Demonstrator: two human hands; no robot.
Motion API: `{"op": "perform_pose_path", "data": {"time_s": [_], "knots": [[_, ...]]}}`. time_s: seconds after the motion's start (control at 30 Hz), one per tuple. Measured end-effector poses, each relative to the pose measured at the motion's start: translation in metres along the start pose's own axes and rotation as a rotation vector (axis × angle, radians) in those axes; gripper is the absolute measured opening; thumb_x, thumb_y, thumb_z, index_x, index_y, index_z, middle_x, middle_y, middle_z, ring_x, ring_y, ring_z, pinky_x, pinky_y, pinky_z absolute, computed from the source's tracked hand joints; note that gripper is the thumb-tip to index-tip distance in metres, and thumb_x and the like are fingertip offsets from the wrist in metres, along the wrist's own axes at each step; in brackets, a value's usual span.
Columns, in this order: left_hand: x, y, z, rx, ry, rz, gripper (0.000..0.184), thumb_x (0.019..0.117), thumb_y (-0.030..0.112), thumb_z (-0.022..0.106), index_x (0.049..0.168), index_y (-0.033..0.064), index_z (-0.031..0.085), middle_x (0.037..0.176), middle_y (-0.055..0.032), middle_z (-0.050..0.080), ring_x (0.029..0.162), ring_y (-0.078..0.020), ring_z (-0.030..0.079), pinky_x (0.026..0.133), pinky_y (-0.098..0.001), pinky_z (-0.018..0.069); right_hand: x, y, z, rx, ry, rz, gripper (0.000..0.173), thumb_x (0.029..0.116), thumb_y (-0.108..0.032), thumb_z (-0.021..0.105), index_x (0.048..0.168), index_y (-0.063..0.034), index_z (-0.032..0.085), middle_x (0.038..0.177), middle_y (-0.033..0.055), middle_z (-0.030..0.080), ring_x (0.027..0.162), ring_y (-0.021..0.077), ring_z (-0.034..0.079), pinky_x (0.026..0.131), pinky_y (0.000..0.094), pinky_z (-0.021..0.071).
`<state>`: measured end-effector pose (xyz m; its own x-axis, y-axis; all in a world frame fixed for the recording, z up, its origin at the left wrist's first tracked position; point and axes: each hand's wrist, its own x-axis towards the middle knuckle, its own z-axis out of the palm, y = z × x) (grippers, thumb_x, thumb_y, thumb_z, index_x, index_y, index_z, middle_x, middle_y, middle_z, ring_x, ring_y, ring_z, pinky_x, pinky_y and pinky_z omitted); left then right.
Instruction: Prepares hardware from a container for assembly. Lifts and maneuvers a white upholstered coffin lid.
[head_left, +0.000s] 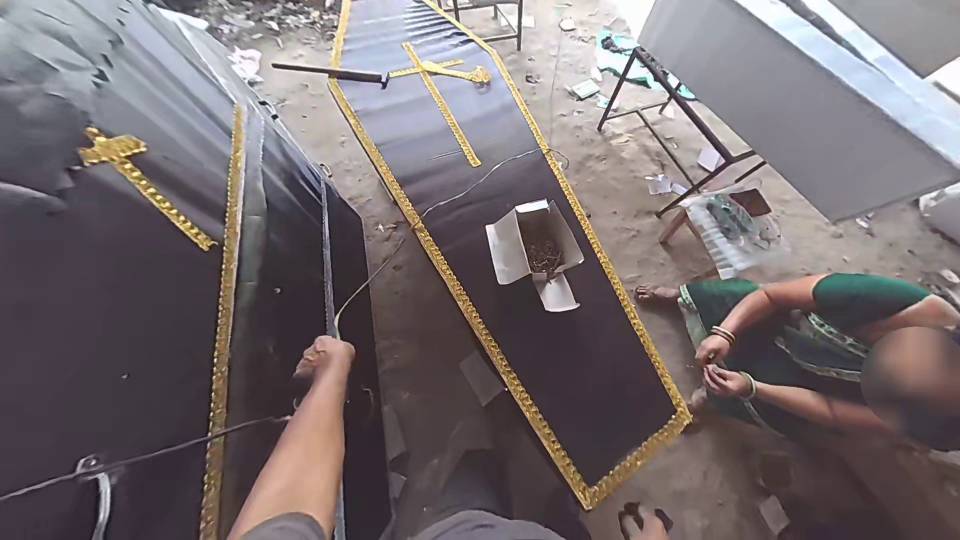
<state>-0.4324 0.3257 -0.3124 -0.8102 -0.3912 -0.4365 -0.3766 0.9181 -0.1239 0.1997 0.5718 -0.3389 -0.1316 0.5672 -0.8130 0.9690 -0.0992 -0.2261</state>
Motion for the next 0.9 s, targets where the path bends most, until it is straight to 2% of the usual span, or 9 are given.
{"op": "perform_pose_path", "data": {"time_s": [0.1,0.23,0.33,0.4,0.53,0.6,0.77,0.9], "knots": [[-0.021,0.012,0.013,0.023,-0.03,0.081,0.05,0.0886,0.023,0.069,0.132,0.0012,0.06,0.137,-0.0254,0.06,0.129,-0.0402,0.058,0.101,-0.0619,0.0477,0.0,-0.009,-0.009,-0.008,0.051,-0.07,0.031,0.0964,-0.026,0.064,0.114,-0.0023,0.073,0.105,0.0196,0.074,0.101,0.0355,0.071,0.092,0.0598,0.0533],[-0.053,0.024,0.004,-0.003,-0.019,0.213,0.042,0.0941,0.026,0.061,0.133,0.0098,0.063,0.137,-0.0219,0.062,0.13,-0.0401,0.058,0.099,-0.0655,0.0466,0.01,0.007,-0.019,-0.015,0.049,-0.129,0.03,0.0977,-0.026,0.065,0.114,-0.0026,0.073,0.101,0.0191,0.074,0.096,0.035,0.072,0.09,0.0593,0.0546],[-0.085,0.012,0.001,-0.008,-0.005,0.288,0.042,0.0949,0.029,0.061,0.133,0.0122,0.065,0.136,-0.0216,0.062,0.128,-0.0413,0.058,0.099,-0.0676,0.0464,0.016,0.034,-0.021,-0.025,0.016,-0.101,0.03,0.0989,-0.027,0.065,0.116,-0.0023,0.072,0.105,0.0209,0.073,0.1,0.0368,0.07,0.093,0.0596,0.0524],[-0.117,0.0,0.012,0.024,-0.034,0.414,0.041,0.0955,0.032,0.063,0.129,0.0086,0.067,0.134,-0.026,0.063,0.125,-0.0459,0.059,0.097,-0.0708,0.0466,0.011,0.062,-0.028,0.001,0.008,-0.038,0.032,0.0994,-0.028,0.065,0.121,-0.005,0.072,0.112,0.0192,0.073,0.107,0.0347,0.069,0.098,0.0578,0.0516],[-0.153,-0.039,0.066,0.042,-0.144,0.583,0.038,0.0968,0.029,0.069,0.124,0.0021,0.07,0.132,-0.031,0.062,0.128,-0.0492,0.056,0.104,-0.0713,0.0409,-0.002,0.127,-0.035,0.077,-0.019,0.071,0.037,0.1002,-0.032,0.061,0.129,-0.0089,0.068,0.123,0.0174,0.07,0.115,0.0336,0.067,0.1,0.0574,0.0512],[-0.178,-0.071,0.106,0.065,-0.228,0.594,0.038,0.0954,0.028,0.072,0.124,0.0031,0.071,0.129,-0.0292,0.064,0.126,-0.0476,0.058,0.104,-0.0695,0.0426,-0.006,0.165,-0.037,0.107,0.001,0.099,0.037,0.0997,-0.032,0.061,0.128,-0.0089,0.069,0.124,0.0167,0.07,0.118,0.0332,0.066,0.103,0.0579,0.0495],[-0.259,-0.134,0.201,0.314,-0.547,0.609,0.038,0.095,0.03,0.074,0.125,0.0065,0.071,0.123,-0.0221,0.07,0.119,-0.0391,0.065,0.104,-0.0608,0.0484,-0.023,0.254,-0.02,0.217,0.025,0.203,0.036,0.1008,-0.031,0.062,0.127,-0.0077,0.07,0.125,0.018,0.07,0.12,0.0346,0.065,0.104,0.0573,0.0485],[-0.329,-0.158,0.246,0.488,-0.744,0.778,0.041,0.0969,0.033,0.07,0.131,0.0098,0.068,0.127,-0.0171,0.069,0.121,-0.0334,0.065,0.107,-0.0573,0.0481,-0.04,0.318,0.007,0.239,-0.043,0.257,0.035,0.1012,-0.028,0.062,0.125,-0.0037,0.069,0.122,0.0211,0.07,0.117,0.0362,0.066,0.103,0.0575,0.0491]]}}
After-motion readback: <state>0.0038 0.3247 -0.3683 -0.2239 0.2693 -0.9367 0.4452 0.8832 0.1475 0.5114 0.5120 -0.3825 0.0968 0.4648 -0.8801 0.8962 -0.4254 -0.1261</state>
